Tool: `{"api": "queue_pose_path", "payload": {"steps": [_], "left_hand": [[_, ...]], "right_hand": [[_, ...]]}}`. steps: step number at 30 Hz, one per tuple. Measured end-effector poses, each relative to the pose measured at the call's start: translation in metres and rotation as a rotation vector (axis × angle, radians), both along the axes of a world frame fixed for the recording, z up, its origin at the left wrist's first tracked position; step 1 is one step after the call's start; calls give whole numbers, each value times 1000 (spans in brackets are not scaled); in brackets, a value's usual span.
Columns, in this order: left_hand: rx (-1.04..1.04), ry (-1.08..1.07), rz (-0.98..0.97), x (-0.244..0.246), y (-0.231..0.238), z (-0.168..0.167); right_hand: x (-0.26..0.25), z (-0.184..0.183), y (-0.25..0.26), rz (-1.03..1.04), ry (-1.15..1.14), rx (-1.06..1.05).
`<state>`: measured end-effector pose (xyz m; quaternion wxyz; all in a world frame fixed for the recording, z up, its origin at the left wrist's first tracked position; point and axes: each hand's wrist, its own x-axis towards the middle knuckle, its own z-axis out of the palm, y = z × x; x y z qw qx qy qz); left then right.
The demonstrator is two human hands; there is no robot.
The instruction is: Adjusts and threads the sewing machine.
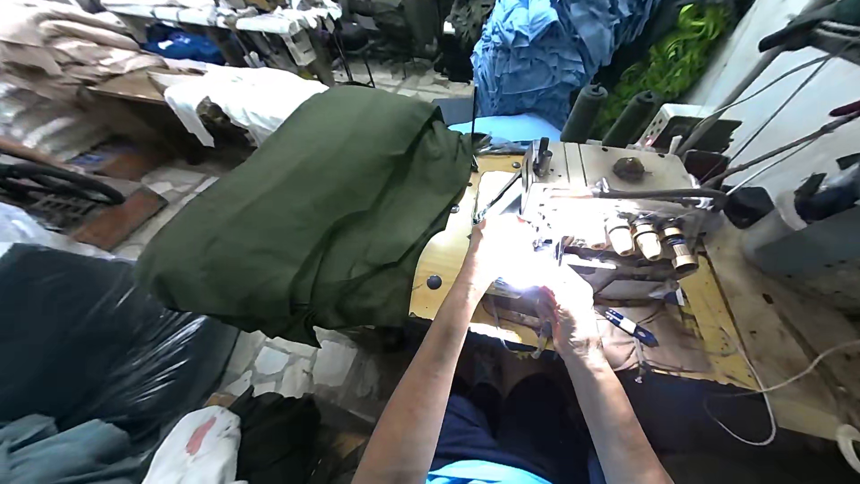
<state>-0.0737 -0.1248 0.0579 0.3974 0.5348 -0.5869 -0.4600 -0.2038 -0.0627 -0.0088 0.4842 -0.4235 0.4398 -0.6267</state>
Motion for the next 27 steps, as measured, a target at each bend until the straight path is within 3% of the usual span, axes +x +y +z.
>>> {"api": "queue_pose_path", "payload": {"steps": [4,12,16,21,27], "left_hand": [[21,-68,4,0,-1,3],[4,37,35,4,3,-8],[-37,-62,23,2,1,-6],[-50,-97,23,2,4,-4],[-32,-25,11,5,3,-9]], "right_hand": [[-6,0,4,-22,78,-30],[-13,10,11,-200,655,54],[-13,9,10,-290,887,-101],[-11,13,12,-375,995,-219],[-10,14,17,-407,1050,-205]]}}
